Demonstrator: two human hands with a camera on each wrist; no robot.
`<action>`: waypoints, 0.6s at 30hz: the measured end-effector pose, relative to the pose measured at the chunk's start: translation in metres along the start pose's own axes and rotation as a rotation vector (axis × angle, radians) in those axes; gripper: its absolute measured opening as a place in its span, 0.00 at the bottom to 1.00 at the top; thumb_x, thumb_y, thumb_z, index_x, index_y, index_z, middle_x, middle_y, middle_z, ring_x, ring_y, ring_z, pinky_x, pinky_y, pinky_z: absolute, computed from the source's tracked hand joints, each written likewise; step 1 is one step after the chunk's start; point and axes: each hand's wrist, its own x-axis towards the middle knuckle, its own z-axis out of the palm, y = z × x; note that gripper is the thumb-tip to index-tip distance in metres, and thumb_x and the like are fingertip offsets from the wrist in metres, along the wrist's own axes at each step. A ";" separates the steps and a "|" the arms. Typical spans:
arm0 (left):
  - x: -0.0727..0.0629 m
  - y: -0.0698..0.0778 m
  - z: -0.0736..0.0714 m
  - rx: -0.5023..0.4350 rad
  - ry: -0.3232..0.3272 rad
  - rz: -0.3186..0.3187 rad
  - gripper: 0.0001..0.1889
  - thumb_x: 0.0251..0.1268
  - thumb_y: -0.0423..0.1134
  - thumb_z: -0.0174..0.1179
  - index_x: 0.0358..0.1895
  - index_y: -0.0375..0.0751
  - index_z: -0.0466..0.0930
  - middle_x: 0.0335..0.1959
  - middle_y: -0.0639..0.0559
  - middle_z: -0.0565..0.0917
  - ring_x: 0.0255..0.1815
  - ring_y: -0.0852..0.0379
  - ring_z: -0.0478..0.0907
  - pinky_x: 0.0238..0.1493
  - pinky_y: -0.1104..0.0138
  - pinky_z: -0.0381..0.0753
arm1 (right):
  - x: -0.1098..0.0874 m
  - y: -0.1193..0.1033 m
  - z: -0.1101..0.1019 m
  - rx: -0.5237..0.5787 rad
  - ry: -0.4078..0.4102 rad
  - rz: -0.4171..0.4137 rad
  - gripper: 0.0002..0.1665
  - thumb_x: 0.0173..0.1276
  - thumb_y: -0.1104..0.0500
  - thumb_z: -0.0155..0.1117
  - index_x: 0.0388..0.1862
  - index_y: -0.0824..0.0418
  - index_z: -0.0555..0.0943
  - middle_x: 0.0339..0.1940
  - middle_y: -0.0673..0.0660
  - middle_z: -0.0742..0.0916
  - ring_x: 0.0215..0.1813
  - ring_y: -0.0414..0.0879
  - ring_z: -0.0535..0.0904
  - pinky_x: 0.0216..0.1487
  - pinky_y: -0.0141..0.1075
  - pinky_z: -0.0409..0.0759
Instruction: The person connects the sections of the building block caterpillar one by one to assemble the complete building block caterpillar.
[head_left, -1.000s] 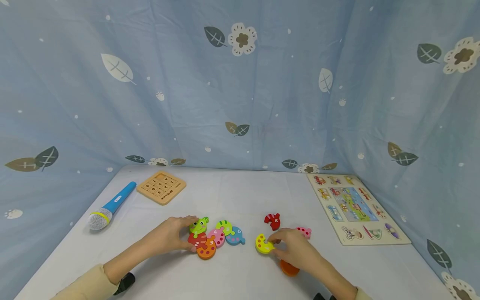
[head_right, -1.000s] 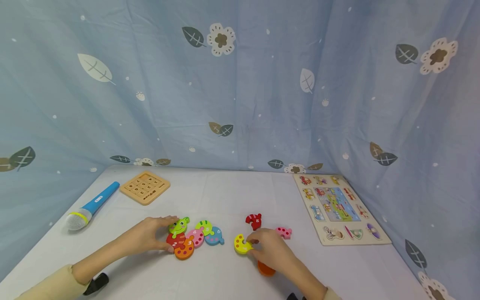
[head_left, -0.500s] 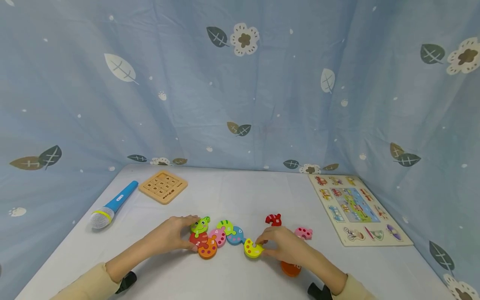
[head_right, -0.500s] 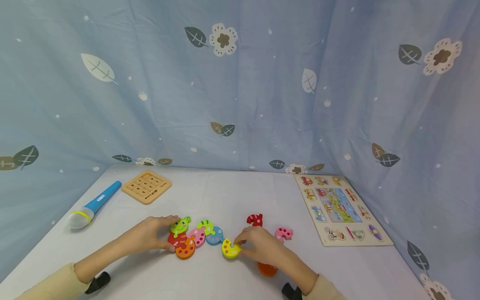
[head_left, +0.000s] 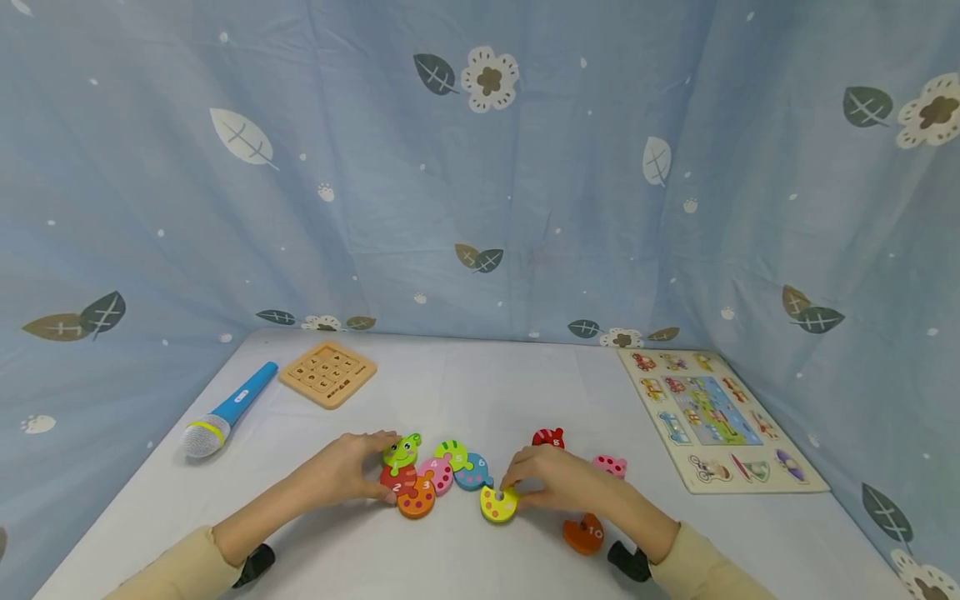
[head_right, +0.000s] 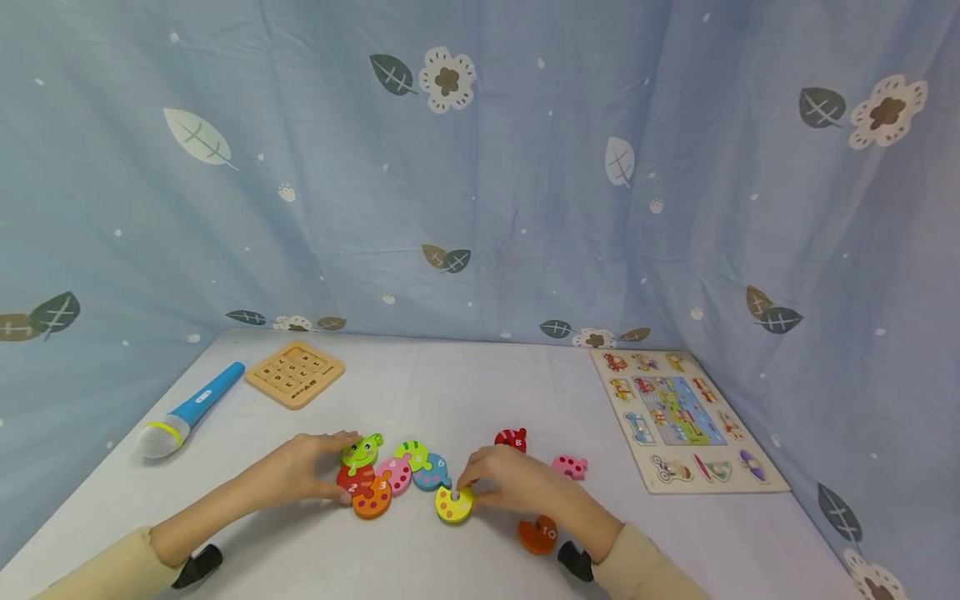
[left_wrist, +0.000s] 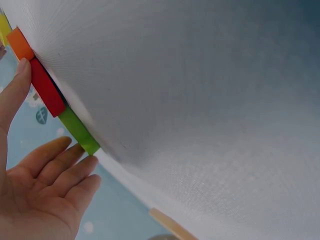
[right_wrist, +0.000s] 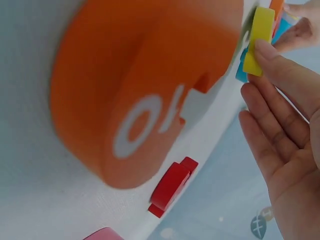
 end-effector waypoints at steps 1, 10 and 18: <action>0.000 0.000 0.000 0.000 0.000 0.001 0.45 0.38 0.57 0.77 0.62 0.35 0.75 0.62 0.39 0.76 0.64 0.38 0.70 0.62 0.45 0.70 | 0.001 0.001 0.000 -0.004 -0.003 -0.004 0.14 0.59 0.57 0.74 0.45 0.52 0.87 0.42 0.39 0.85 0.49 0.36 0.78 0.52 0.29 0.79; 0.000 0.001 -0.001 -0.002 -0.002 0.012 0.45 0.38 0.57 0.76 0.62 0.34 0.75 0.62 0.39 0.76 0.64 0.37 0.70 0.62 0.45 0.70 | 0.006 0.008 0.004 0.004 -0.027 -0.003 0.14 0.59 0.59 0.73 0.45 0.52 0.87 0.42 0.40 0.85 0.48 0.34 0.78 0.52 0.27 0.78; -0.001 0.001 -0.001 -0.003 -0.010 -0.014 0.44 0.38 0.56 0.77 0.62 0.36 0.76 0.63 0.40 0.75 0.65 0.37 0.69 0.62 0.44 0.70 | 0.003 0.006 0.005 0.038 -0.012 0.050 0.18 0.58 0.54 0.75 0.49 0.52 0.86 0.44 0.40 0.85 0.49 0.35 0.78 0.52 0.29 0.79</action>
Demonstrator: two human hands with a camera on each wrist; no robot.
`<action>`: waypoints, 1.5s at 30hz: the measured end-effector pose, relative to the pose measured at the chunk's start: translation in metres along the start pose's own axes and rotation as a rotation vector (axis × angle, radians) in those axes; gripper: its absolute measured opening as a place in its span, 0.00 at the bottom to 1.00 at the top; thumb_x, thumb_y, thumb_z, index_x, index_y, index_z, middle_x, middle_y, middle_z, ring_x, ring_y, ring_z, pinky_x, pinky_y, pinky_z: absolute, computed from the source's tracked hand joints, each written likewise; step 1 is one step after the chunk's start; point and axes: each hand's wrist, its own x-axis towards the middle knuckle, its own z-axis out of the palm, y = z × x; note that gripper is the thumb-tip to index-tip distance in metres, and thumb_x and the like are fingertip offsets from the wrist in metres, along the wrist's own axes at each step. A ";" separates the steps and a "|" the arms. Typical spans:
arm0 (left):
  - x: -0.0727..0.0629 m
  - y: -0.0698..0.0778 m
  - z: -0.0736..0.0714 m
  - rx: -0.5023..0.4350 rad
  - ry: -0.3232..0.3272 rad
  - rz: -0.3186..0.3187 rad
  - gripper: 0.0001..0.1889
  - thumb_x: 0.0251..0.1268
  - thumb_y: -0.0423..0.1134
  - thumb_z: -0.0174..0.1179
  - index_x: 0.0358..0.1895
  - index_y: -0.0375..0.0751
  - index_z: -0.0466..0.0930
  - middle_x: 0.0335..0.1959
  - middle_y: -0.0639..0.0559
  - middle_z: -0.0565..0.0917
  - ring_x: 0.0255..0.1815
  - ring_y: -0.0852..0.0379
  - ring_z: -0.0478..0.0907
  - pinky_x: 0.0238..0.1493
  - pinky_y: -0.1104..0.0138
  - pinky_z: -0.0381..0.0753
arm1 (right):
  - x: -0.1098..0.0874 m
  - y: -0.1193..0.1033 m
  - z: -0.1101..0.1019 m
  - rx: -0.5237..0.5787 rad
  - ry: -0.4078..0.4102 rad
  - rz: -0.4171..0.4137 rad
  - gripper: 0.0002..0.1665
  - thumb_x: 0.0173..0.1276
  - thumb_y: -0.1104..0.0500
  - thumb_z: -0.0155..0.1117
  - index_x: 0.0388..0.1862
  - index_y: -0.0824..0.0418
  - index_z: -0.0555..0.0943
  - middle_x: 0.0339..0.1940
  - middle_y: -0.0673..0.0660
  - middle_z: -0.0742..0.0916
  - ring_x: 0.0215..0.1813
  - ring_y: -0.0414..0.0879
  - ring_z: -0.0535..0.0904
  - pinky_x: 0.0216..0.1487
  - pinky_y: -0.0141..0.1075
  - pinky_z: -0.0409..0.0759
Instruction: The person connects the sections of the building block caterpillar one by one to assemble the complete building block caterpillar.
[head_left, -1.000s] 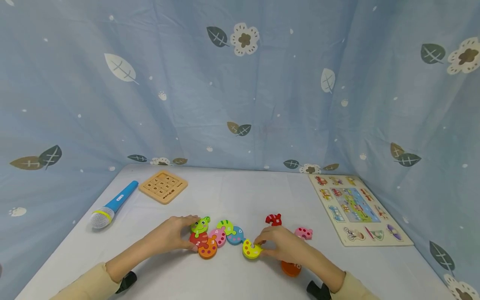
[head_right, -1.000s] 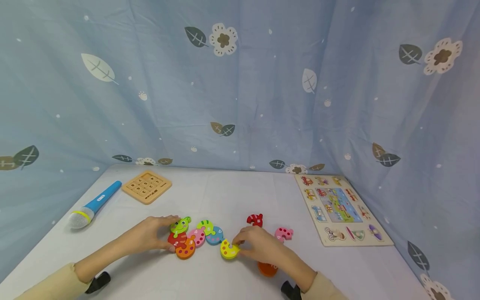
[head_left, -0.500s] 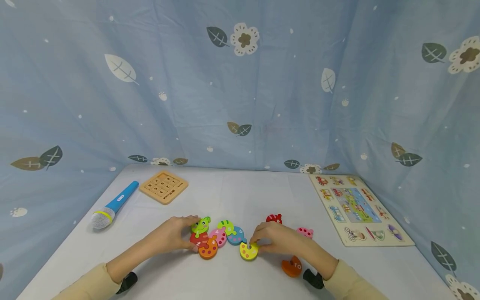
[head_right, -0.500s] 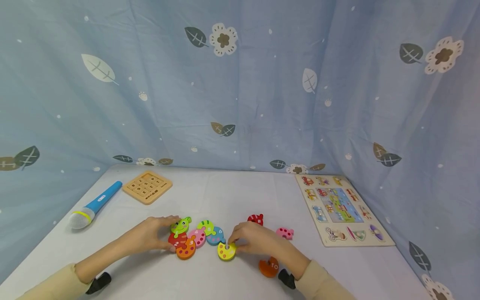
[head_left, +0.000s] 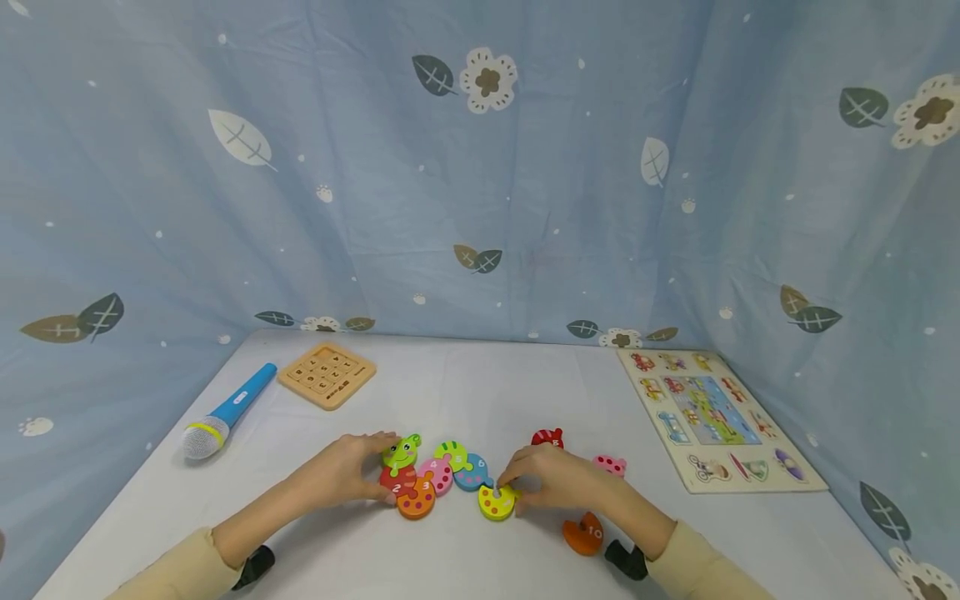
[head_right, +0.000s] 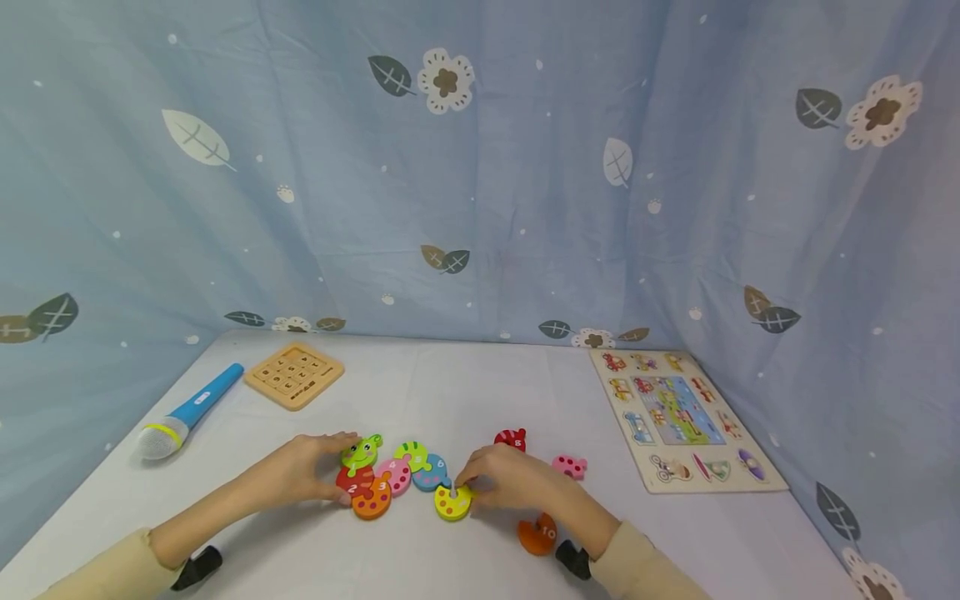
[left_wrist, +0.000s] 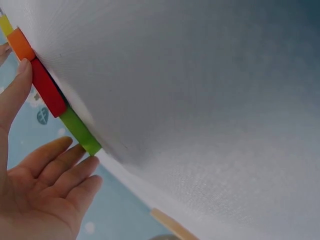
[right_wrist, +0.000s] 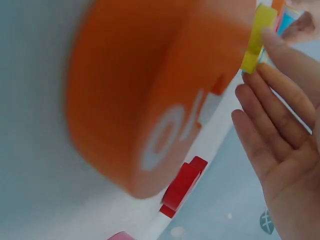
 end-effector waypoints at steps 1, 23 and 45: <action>0.000 0.000 0.000 -0.001 -0.002 -0.004 0.45 0.38 0.56 0.77 0.62 0.36 0.76 0.63 0.40 0.75 0.65 0.37 0.69 0.62 0.44 0.69 | -0.002 -0.001 0.000 0.017 0.009 0.017 0.20 0.57 0.53 0.75 0.49 0.52 0.86 0.45 0.40 0.85 0.49 0.36 0.78 0.52 0.30 0.80; -0.005 -0.004 -0.004 0.019 0.002 0.020 0.47 0.37 0.63 0.74 0.62 0.37 0.76 0.64 0.40 0.74 0.65 0.37 0.68 0.63 0.43 0.69 | -0.019 -0.042 0.028 -0.040 0.270 0.361 0.26 0.53 0.45 0.76 0.46 0.60 0.86 0.41 0.48 0.86 0.45 0.44 0.79 0.47 0.40 0.84; -0.001 -0.005 -0.004 0.034 -0.006 0.020 0.47 0.36 0.62 0.74 0.62 0.37 0.75 0.64 0.38 0.73 0.66 0.37 0.68 0.63 0.43 0.68 | 0.000 -0.044 0.031 -0.146 0.256 0.365 0.27 0.44 0.39 0.80 0.34 0.58 0.87 0.28 0.46 0.83 0.29 0.36 0.71 0.30 0.26 0.78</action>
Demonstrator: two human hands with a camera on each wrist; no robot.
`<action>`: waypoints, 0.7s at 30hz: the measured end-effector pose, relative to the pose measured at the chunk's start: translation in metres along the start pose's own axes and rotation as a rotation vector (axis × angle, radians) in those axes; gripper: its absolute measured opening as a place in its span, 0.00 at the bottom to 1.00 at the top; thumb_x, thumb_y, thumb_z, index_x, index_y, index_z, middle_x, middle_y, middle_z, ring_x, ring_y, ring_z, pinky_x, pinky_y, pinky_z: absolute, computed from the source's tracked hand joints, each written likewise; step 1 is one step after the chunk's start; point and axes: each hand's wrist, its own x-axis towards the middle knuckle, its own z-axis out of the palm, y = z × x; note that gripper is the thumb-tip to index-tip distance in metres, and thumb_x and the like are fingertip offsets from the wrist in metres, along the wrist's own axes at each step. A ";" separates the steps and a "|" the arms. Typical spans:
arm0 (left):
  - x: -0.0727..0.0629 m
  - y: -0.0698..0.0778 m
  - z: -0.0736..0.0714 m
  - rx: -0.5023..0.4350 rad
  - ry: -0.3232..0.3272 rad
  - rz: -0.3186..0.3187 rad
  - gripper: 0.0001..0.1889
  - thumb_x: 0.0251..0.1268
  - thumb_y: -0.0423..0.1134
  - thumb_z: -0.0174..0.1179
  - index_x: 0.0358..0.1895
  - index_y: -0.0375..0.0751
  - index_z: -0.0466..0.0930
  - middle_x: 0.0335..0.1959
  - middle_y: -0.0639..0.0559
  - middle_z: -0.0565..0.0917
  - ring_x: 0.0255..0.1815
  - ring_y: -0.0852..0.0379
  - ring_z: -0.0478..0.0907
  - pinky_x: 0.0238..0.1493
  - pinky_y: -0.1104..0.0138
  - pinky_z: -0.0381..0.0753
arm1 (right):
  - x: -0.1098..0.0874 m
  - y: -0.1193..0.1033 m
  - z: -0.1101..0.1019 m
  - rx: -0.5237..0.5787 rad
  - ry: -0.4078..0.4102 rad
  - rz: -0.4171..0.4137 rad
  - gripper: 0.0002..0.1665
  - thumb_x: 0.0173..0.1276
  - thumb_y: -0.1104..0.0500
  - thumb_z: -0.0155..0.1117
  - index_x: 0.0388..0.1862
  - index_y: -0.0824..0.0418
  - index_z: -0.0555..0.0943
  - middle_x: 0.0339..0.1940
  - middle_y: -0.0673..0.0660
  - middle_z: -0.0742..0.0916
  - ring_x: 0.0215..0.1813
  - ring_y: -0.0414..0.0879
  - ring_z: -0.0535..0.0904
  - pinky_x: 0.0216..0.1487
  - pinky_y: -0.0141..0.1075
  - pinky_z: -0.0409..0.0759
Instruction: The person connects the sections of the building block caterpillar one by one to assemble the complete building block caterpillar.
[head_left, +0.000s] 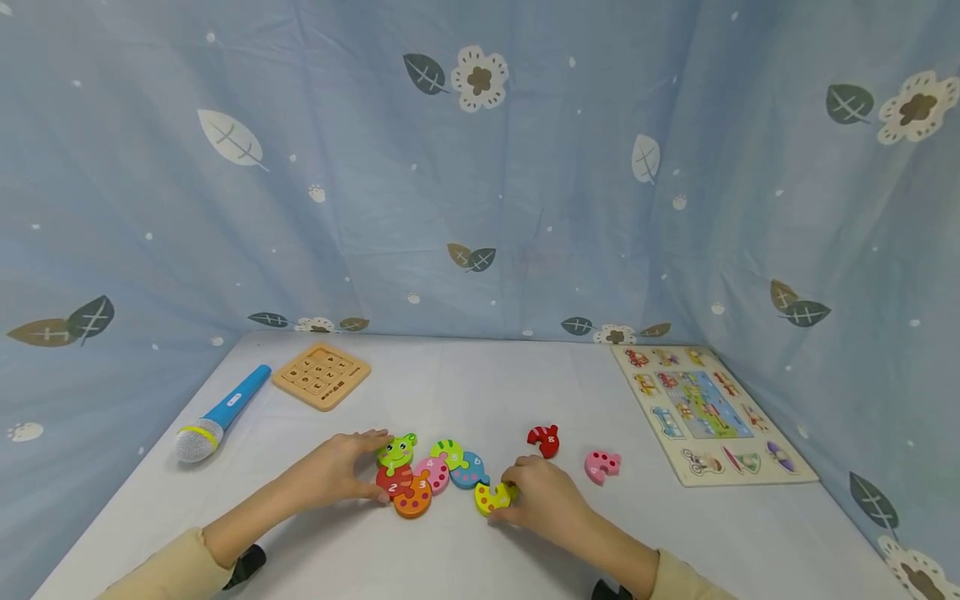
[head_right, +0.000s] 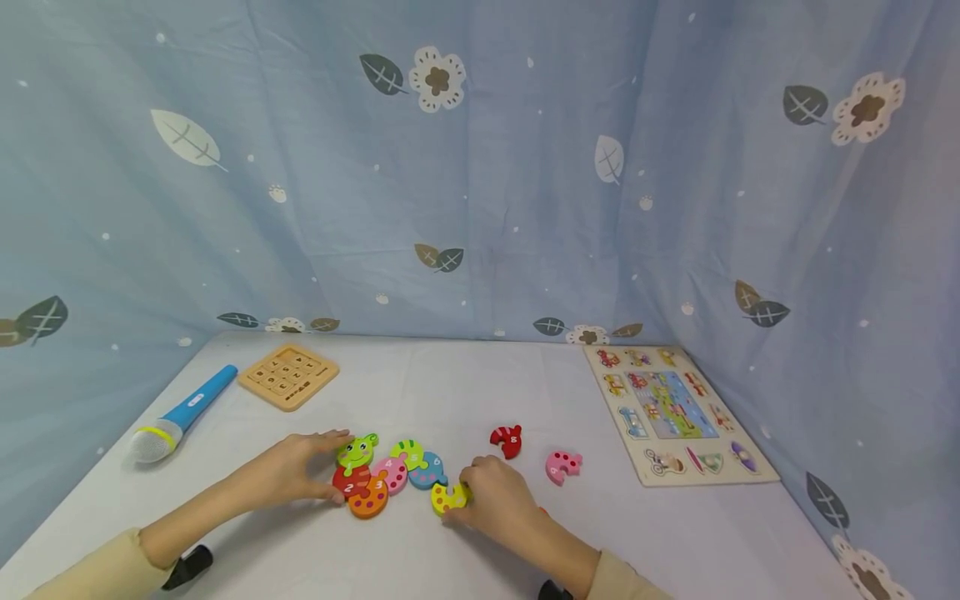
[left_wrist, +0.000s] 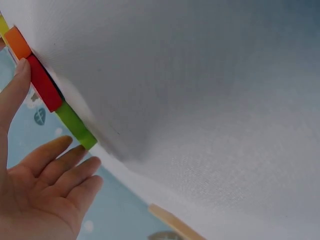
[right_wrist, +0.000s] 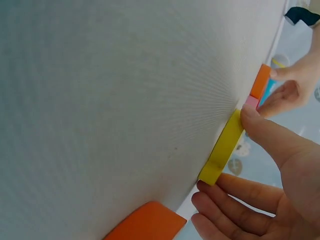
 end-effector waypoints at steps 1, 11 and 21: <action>0.000 0.000 0.000 0.000 -0.001 -0.002 0.47 0.36 0.62 0.74 0.62 0.37 0.75 0.64 0.38 0.73 0.66 0.37 0.68 0.63 0.43 0.68 | 0.000 0.000 0.000 0.000 0.000 -0.001 0.28 0.44 0.39 0.80 0.33 0.58 0.87 0.28 0.46 0.83 0.28 0.36 0.71 0.30 0.26 0.78; 0.000 0.001 0.000 -0.004 0.001 -0.005 0.46 0.37 0.60 0.75 0.62 0.36 0.75 0.65 0.38 0.73 0.66 0.37 0.68 0.63 0.42 0.67 | 0.001 0.003 -0.001 0.012 -0.023 -0.050 0.27 0.46 0.42 0.80 0.39 0.59 0.87 0.33 0.48 0.85 0.34 0.38 0.75 0.38 0.28 0.82; -0.001 0.002 -0.001 -0.007 -0.004 -0.001 0.46 0.38 0.60 0.75 0.62 0.36 0.75 0.65 0.38 0.73 0.66 0.37 0.68 0.63 0.42 0.67 | 0.002 0.010 -0.010 0.000 -0.093 -0.140 0.29 0.50 0.44 0.78 0.48 0.58 0.85 0.45 0.52 0.84 0.46 0.43 0.78 0.48 0.31 0.83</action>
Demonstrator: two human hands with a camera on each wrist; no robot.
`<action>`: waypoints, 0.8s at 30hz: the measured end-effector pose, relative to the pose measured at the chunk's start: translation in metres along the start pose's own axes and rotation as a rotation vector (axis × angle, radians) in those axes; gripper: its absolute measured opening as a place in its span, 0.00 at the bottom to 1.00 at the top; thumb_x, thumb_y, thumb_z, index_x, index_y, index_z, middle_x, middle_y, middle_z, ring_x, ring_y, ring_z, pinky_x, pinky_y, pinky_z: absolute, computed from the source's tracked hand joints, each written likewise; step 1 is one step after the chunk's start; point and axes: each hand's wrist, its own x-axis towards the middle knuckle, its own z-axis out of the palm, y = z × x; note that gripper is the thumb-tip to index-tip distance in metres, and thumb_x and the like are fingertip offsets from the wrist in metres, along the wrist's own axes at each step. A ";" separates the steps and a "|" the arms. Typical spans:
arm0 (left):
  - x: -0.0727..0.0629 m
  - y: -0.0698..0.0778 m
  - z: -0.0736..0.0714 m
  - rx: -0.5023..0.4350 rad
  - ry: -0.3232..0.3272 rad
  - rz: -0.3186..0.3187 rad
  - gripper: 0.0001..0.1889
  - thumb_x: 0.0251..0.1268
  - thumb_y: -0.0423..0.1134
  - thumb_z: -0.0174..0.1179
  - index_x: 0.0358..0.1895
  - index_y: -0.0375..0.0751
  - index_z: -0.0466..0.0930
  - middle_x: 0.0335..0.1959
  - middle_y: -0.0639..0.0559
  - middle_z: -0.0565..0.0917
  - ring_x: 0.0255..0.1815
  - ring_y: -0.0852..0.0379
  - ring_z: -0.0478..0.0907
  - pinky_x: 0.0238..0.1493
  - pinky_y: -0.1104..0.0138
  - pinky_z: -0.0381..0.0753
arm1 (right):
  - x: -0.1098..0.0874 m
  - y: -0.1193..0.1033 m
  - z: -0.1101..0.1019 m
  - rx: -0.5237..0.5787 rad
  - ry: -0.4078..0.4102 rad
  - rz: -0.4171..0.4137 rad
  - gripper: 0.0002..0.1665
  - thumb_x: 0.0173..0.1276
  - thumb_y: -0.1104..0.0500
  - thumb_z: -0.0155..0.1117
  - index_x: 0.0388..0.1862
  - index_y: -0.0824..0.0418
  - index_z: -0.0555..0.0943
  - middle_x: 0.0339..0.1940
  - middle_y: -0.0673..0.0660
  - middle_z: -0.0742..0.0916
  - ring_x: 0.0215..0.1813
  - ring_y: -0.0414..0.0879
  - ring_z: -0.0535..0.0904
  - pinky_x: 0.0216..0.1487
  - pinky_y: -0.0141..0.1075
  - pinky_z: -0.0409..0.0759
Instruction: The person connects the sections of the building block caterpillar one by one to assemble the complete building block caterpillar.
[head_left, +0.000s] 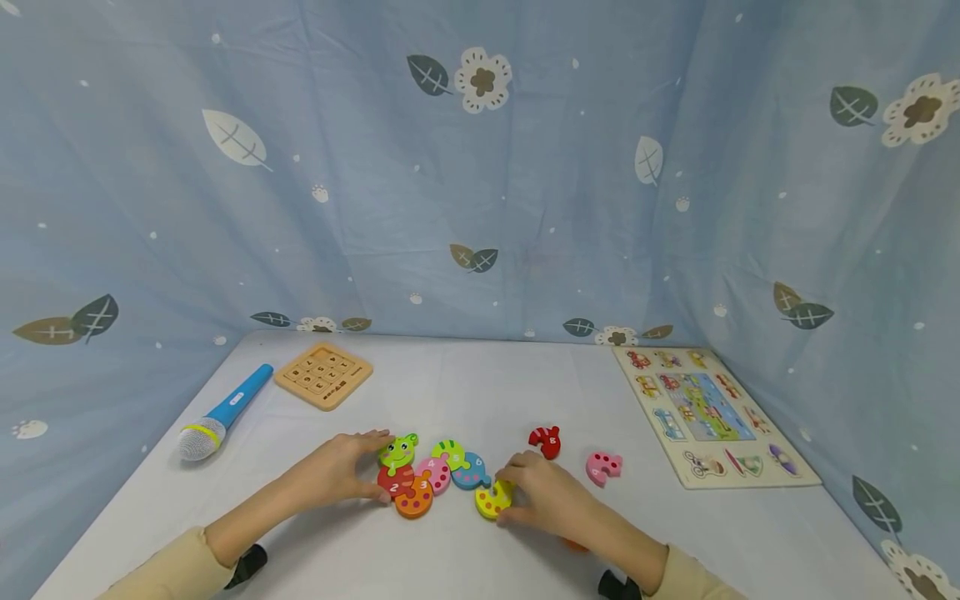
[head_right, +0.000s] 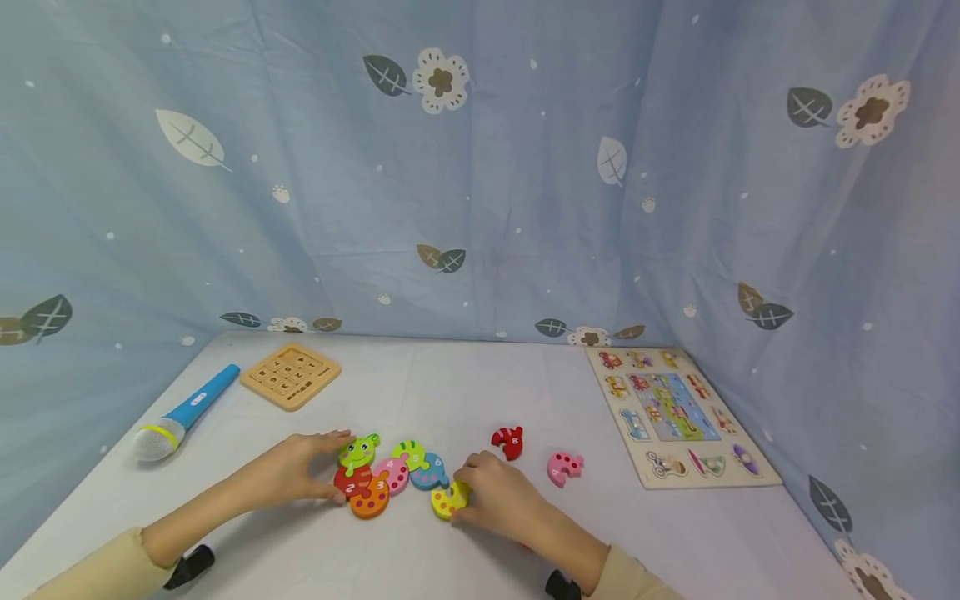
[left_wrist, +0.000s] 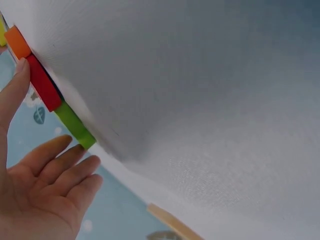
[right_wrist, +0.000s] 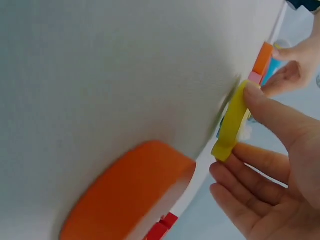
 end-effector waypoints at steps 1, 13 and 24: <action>0.000 0.000 0.000 0.000 -0.002 0.001 0.46 0.38 0.59 0.75 0.62 0.36 0.75 0.65 0.38 0.73 0.66 0.37 0.68 0.63 0.42 0.67 | 0.000 0.001 -0.001 -0.004 -0.003 -0.006 0.29 0.50 0.44 0.78 0.48 0.58 0.85 0.46 0.52 0.84 0.47 0.43 0.78 0.48 0.32 0.83; 0.000 0.002 -0.001 -0.009 -0.007 -0.004 0.46 0.38 0.58 0.76 0.62 0.35 0.75 0.64 0.38 0.73 0.66 0.37 0.68 0.63 0.42 0.67 | 0.010 0.018 -0.008 0.016 -0.047 -0.130 0.29 0.54 0.45 0.76 0.52 0.56 0.84 0.48 0.50 0.84 0.50 0.42 0.78 0.48 0.29 0.81; 0.000 0.003 -0.001 -0.009 -0.008 -0.016 0.45 0.39 0.58 0.76 0.62 0.36 0.75 0.65 0.39 0.73 0.66 0.38 0.67 0.64 0.43 0.67 | 0.016 0.024 -0.015 -0.016 -0.069 -0.193 0.30 0.56 0.46 0.74 0.56 0.56 0.82 0.52 0.50 0.82 0.54 0.43 0.76 0.53 0.30 0.80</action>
